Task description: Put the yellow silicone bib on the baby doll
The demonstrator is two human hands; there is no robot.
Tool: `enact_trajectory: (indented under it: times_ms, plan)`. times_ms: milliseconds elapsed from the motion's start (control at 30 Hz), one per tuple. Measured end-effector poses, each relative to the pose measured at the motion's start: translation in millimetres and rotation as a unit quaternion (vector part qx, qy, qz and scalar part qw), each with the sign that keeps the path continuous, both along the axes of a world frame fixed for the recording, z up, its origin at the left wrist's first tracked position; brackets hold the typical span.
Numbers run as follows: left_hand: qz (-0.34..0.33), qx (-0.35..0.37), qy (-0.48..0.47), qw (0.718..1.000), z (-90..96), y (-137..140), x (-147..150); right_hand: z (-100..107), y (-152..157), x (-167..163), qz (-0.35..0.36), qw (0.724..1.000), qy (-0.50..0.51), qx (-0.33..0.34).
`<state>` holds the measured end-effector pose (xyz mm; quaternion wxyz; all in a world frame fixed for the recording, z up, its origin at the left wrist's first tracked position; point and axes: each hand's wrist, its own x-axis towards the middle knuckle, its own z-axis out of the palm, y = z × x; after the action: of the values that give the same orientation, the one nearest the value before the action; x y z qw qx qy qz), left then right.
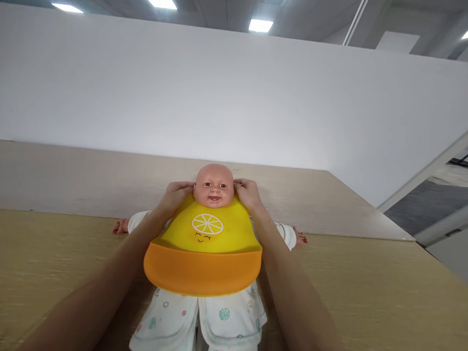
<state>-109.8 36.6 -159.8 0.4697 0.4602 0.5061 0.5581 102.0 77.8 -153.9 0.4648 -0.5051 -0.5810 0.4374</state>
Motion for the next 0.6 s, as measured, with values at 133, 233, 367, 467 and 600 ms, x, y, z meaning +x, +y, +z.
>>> enact_trajectory:
  times_ms: [133, 233, 367, 467, 600]
  plan:
    - [0.0, -0.02, -0.025, 0.999, -3.9, 1.9, -2.4, -1.7, -0.7, 1.9, 0.011, 1.0, -0.002, -0.022]
    - [-0.004, -0.028, -0.035, 0.999, -7.3, 2.3, -3.8, -9.4, 1.3, 3.1, 0.017, 0.999, 0.003, -0.037]
    - [0.004, -0.048, -0.044, 0.998, -12.1, 1.0, -3.3, -21.1, 2.7, 2.9, 0.015, 0.999, -0.013, -0.04]
    - [0.009, -0.07, -0.046, 0.996, -16.4, 0.8, -2.6, -26.4, 2.5, 2.2, 0.006, 0.999, -0.045, -0.03]
    - [-0.005, -0.084, -0.027, 0.996, -19.7, 0.4, -2.3, -28.6, 1.3, 1.3, 0.0, 0.996, -0.088, -0.002]
